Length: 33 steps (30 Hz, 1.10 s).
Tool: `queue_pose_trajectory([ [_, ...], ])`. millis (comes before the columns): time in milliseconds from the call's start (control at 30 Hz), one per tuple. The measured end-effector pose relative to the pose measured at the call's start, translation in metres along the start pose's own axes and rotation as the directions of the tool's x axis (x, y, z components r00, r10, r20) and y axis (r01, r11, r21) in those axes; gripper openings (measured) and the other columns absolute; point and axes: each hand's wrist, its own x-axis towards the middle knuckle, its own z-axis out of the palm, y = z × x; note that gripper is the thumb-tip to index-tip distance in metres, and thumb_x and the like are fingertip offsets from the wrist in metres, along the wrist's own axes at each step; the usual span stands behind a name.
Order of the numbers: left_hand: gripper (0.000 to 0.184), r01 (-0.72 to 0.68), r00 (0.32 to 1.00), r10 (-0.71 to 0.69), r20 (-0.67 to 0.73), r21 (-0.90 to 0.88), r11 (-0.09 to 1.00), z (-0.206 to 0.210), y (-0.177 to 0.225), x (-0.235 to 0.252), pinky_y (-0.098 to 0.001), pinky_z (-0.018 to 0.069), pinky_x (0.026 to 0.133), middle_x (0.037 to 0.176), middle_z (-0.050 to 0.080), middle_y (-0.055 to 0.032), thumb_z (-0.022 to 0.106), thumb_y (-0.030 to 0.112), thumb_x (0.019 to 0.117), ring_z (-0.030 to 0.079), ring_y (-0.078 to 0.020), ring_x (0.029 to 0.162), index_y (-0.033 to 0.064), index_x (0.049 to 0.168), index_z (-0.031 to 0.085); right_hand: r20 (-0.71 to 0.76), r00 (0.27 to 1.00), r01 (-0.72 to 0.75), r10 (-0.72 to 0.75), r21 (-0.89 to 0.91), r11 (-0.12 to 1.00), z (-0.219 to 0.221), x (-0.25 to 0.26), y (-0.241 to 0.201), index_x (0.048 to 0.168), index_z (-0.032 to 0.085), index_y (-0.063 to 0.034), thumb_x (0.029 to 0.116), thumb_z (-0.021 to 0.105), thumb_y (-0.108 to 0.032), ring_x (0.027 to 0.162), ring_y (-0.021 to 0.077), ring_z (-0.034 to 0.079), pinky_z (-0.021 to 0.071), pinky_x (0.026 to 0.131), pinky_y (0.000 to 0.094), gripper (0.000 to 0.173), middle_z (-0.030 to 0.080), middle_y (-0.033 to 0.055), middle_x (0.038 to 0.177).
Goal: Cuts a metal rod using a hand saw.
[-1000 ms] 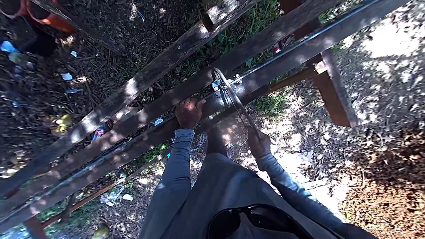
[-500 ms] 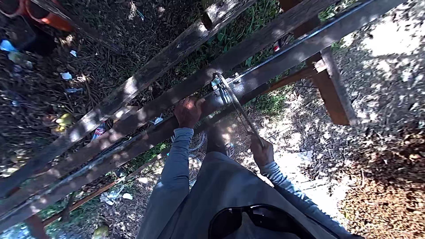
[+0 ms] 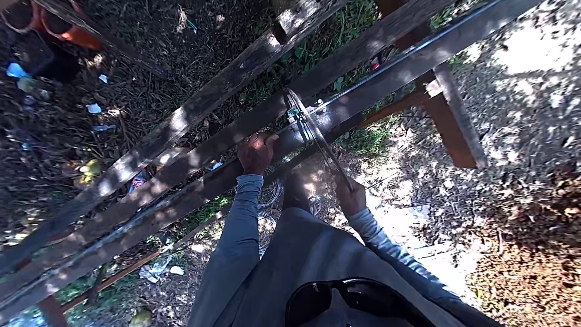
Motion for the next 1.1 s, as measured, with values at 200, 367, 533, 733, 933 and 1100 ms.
queue_pose_trajectory([
  [200,0.061,0.005,1.000,-0.005,0.005,-0.014,1.000,0.000,0.000,0.001,-0.0477,0.0554,0.077,0.091,0.074,-0.0031,0.038,0.069,0.1011,0.071,-0.0231,0.089,0.0193,0.095,0.074,0.053,0.994,-0.086,0.094,-0.127,0.988,0.021,0.060,-0.058,0.086,0.067,0.0020,0.1065,0.046,-0.040,0.058,0.0225,0.057,0.0500,0.060,0.0483,0.051,0.056,0.0098,0.063],
  [367,0.064,-0.015,0.999,0.014,0.031,0.010,1.000,-0.001,0.002,-0.001,-0.0480,0.0556,0.085,0.093,0.074,-0.0051,0.036,0.069,0.1017,0.071,-0.0255,0.093,0.0181,0.098,0.075,-0.009,1.000,-0.002,0.002,-0.041,0.999,0.055,0.117,-0.062,0.083,0.065,-0.0068,0.1059,0.050,-0.045,0.057,0.0197,0.056,0.0467,0.058,0.0457,0.047,0.056,0.0059,0.063],
  [533,0.067,-0.015,1.000,0.015,0.018,0.025,1.000,0.001,0.000,0.000,-0.0488,0.0555,0.082,0.092,0.073,-0.0065,0.035,0.071,0.1012,0.071,-0.0261,0.091,0.0169,0.096,0.074,0.010,1.000,0.016,-0.016,-0.011,1.000,0.011,0.020,-0.006,0.092,0.070,-0.0058,0.1057,0.044,-0.046,0.051,0.0119,0.052,0.0478,0.052,0.0380,0.050,0.053,0.0000,0.060],
  [733,0.064,0.007,1.000,-0.007,0.031,-0.002,1.000,-0.003,0.000,0.002,-0.0493,0.0552,0.079,0.093,0.074,-0.0044,0.038,0.070,0.1006,0.071,-0.0259,0.091,0.0183,0.097,0.074,0.001,1.000,-0.017,0.017,-0.080,0.997,0.011,0.027,-0.030,0.084,0.067,-0.0001,0.1047,0.045,-0.038,0.053,0.0146,0.054,0.0485,0.054,0.0399,0.049,0.054,0.0042,0.059],
  [933,0.060,-0.019,1.000,0.019,0.014,0.018,1.000,0.000,-0.001,-0.001,-0.0482,0.0556,0.082,0.093,0.074,-0.0040,0.039,0.067,0.1020,0.071,-0.0247,0.091,0.0191,0.097,0.075,-0.031,0.999,0.023,-0.023,-0.016,1.000,0.065,0.123,-0.064,0.084,0.066,-0.0051,0.1053,0.051,-0.042,0.059,0.0194,0.057,0.0484,0.060,0.0457,0.045,0.058,0.0065,0.065],
  [1100,0.063,-0.012,1.000,0.012,0.004,0.013,1.000,0.001,-0.002,0.001,-0.0485,0.0553,0.080,0.090,0.073,-0.0055,0.038,0.069,0.1014,0.070,-0.0257,0.090,0.0179,0.095,0.074,0.001,1.000,-0.016,0.016,-0.027,1.000,0.021,0.032,-0.011,0.090,0.070,-0.0044,0.1058,0.044,-0.047,0.053,0.0163,0.054,0.0495,0.054,0.0427,0.052,0.055,0.0034,0.060],
])
